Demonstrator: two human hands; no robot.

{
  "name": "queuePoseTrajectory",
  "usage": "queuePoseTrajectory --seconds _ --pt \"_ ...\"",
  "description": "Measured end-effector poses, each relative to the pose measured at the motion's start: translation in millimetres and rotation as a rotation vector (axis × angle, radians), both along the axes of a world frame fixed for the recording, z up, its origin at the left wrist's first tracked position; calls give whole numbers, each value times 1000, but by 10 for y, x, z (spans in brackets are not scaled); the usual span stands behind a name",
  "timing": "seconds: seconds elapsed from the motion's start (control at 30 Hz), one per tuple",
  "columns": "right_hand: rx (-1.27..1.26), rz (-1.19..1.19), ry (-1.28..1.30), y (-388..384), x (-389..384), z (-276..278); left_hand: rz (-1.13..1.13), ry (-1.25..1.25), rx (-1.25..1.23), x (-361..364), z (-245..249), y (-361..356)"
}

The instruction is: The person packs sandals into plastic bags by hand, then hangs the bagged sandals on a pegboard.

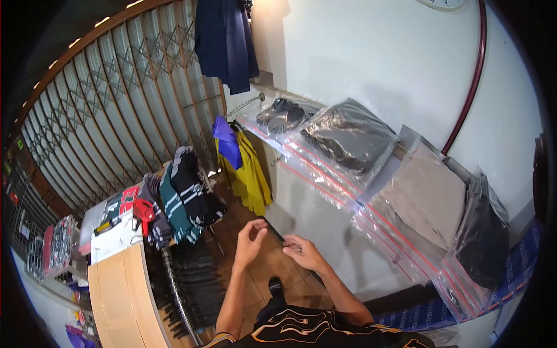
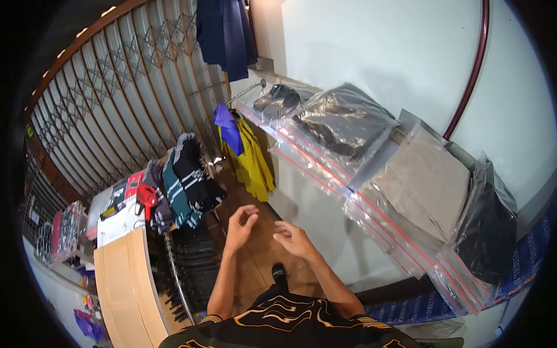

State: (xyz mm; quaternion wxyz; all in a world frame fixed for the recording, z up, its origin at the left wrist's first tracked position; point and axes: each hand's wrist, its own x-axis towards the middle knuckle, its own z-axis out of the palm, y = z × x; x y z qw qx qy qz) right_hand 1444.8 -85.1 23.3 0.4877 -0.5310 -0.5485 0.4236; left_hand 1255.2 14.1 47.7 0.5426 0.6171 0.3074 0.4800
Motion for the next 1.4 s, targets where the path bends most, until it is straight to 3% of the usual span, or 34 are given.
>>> queuePoseTrajectory --seconds 0.3,0.4,0.47,0.57,0.67,0.73,0.8,0.87,0.93,1.0,1.07,1.17,1.23,1.33,1.4 --pt "295 -200 161 1811 -229 1193 49 24 336 398 1101 2104" --pt "300 -324 256 2282 -237 1325 56 95 277 562 1292 2646" --pt "312 -355 193 2572 -162 1293 103 75 199 705 1256 3036" --pt "251 -441 299 2842 -120 1329 192 60 115 898 978 3594" --pt "259 -548 399 3055 -63 1243 238 151 170 933 1044 3810" --pt "263 -608 397 3177 -39 1145 377 281 257 971 1189 3783" --pt "306 -592 303 3199 -43 1135 376 283 227 1029 1160 3912" --pt "301 -620 340 3174 -92 1229 421 183 -73 1101 1115 3994" --pt "304 -561 437 3181 -82 1215 410 180 -111 1086 1098 3981" --pt "324 -598 418 3161 -95 1173 198 -219 -443 1045 1048 3921" --pt "195 -441 638 3143 -83 1094 197 -323 -459 1027 755 4144" --pt "140 -455 630 3166 -107 891 52 -491 -506 888 723 4165" --pt "107 -432 659 3168 -173 832 32 -439 -407 792 767 4066" --pt "9 -577 731 3183 -286 784 -83 -437 -270 632 828 3907" --pt "227 -598 710 3193 -311 783 -125 -221 -282 503 859 3823"
